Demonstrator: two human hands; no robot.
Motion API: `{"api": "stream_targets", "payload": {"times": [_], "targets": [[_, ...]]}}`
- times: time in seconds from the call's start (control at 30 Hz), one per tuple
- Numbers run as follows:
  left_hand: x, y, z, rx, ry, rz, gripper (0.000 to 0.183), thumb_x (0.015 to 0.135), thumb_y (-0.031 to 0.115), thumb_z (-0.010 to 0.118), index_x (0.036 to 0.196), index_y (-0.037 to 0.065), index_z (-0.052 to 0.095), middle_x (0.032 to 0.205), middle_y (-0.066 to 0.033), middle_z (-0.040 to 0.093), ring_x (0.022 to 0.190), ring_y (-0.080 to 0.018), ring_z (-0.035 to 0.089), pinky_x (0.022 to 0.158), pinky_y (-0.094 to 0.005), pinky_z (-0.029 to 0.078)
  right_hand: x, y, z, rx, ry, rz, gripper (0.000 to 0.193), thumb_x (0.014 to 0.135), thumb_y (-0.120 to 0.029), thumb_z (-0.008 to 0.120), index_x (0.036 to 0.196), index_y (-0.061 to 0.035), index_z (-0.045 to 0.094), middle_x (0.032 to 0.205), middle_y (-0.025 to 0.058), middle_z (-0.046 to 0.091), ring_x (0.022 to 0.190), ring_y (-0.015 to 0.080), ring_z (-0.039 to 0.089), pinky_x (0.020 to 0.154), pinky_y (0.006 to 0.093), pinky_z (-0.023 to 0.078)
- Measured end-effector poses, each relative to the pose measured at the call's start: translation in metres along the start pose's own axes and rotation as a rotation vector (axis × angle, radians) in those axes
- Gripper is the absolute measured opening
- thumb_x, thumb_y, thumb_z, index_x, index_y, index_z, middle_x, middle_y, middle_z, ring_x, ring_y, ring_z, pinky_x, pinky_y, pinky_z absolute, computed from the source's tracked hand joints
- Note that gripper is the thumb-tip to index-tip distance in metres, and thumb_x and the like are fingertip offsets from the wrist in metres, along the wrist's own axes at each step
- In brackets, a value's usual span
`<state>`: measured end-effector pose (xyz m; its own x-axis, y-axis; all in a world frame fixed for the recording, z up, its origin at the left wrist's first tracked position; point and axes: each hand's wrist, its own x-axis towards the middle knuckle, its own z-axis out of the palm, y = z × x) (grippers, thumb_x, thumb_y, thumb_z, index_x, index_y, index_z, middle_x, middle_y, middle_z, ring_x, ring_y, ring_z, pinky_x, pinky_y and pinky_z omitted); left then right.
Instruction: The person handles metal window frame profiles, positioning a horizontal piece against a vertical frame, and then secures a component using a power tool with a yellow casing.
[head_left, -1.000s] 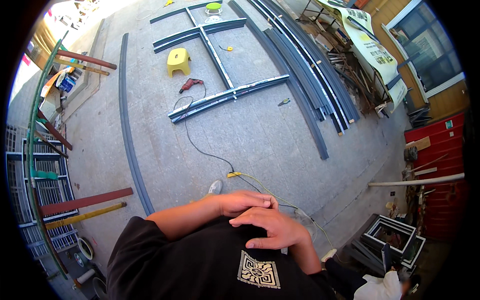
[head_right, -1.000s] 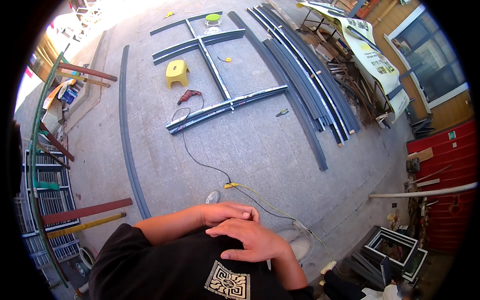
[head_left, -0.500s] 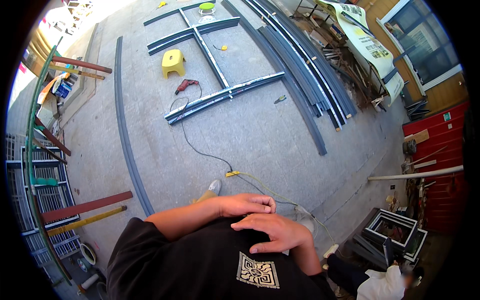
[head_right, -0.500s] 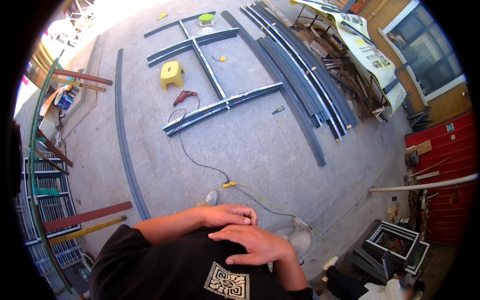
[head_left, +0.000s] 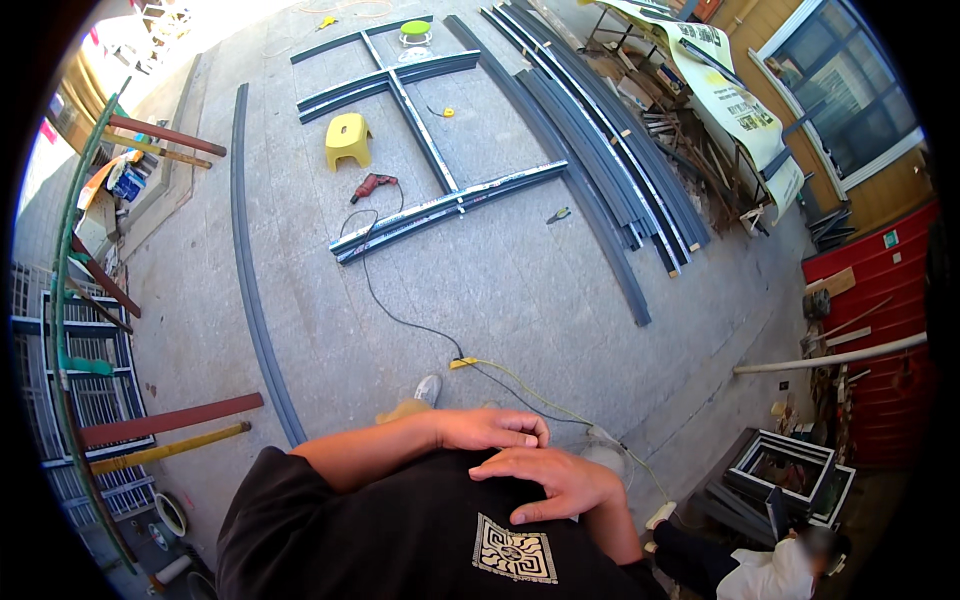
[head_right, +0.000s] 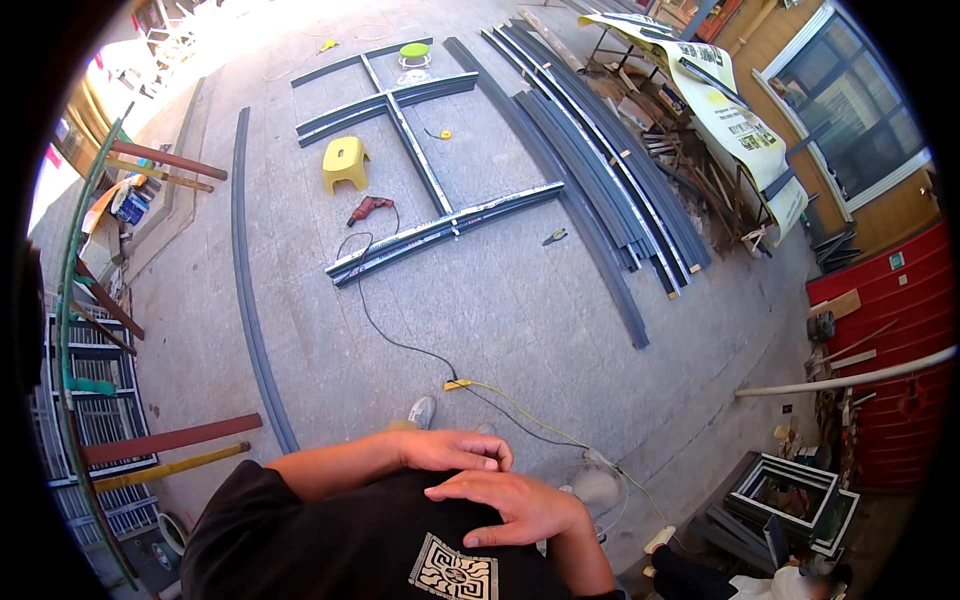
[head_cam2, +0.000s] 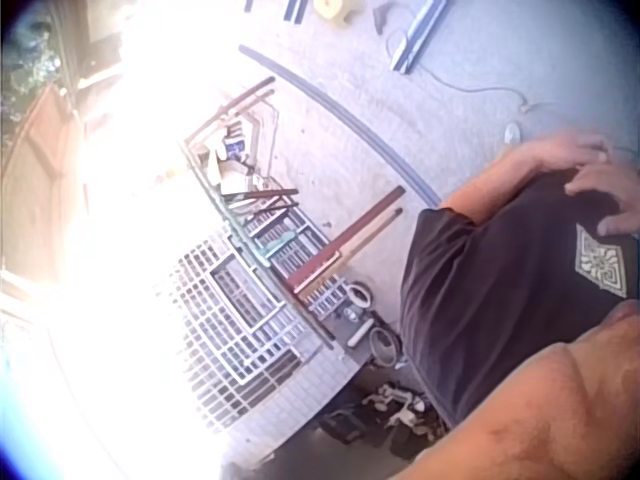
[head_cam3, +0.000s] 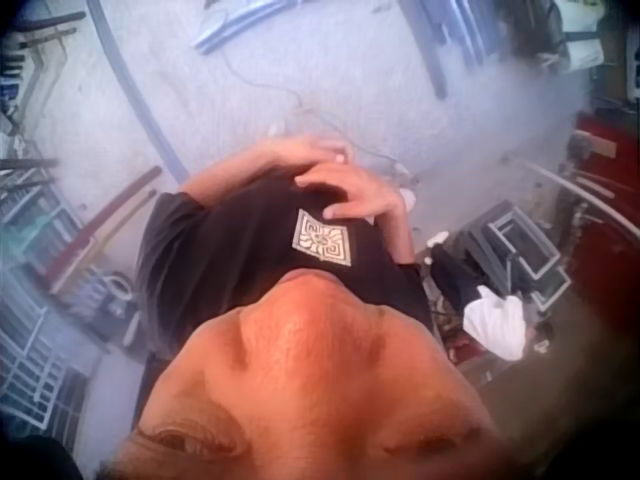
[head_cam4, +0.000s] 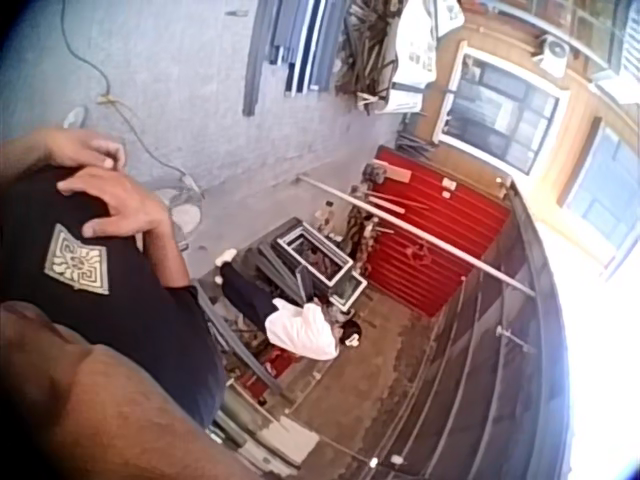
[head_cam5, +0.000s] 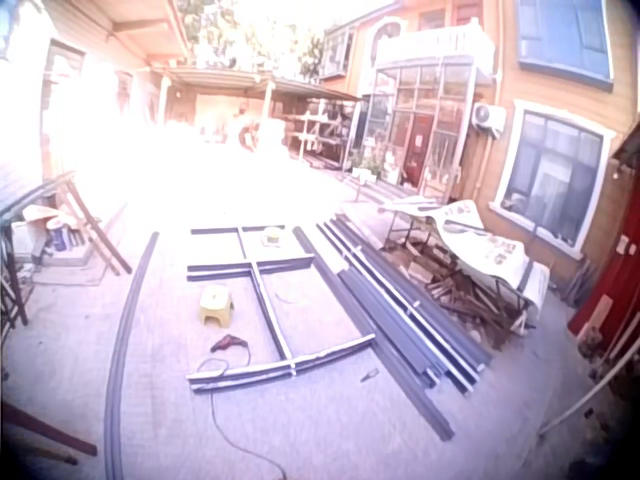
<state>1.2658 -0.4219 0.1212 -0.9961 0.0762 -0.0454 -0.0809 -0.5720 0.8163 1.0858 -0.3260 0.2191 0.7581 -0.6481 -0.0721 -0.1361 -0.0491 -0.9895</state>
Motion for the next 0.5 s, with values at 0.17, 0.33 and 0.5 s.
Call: {"api": "stream_targets", "payload": {"times": [0.17,0.33,0.5], "targets": [[0.0016,-0.0053,-0.0001,-0.011,-0.018,0.013,0.034,0.113,0.034,0.05,0.122,0.003,0.058,0.116,-0.0017,0.059,0.112,-0.0103,0.052,0.1,-0.031,0.043,0.001,-0.0012,0.0021,0.027,-0.016,0.021,0.068,0.096,-0.037,0.074,0.153,-0.0065,0.052,0.151,0.0123,0.057,0.14,0.0264,0.053,0.117,0.0411,0.039],[0.001,0.0021,0.0011,0.023,-0.022,-0.006,0.035,0.113,0.035,0.048,0.122,0.003,0.058,0.116,-0.0013,0.058,0.112,-0.0101,0.051,0.1,-0.0307,0.043,-0.0014,0.0035,0.0032,0.049,-0.005,0.006,0.07,0.095,-0.036,0.075,0.154,-0.0056,0.051,0.151,0.0134,0.057,0.141,0.0268,0.052,0.118,0.0403,0.038],[-0.0001,-0.0019,-0.0015,0.023,-0.016,-0.024,0.035,0.113,0.036,0.047,0.122,0.004,0.058,0.116,-0.001,0.058,0.112,-0.0099,0.051,0.101,-0.0306,0.042,0.0027,0.0059,0.0019,0.06,-0.003,-0.014,0.07,0.095,-0.034,0.075,0.153,-0.0032,0.051,0.151,0.0133,0.057,0.141,0.0264,0.052,0.119,0.0403,0.038]]}}
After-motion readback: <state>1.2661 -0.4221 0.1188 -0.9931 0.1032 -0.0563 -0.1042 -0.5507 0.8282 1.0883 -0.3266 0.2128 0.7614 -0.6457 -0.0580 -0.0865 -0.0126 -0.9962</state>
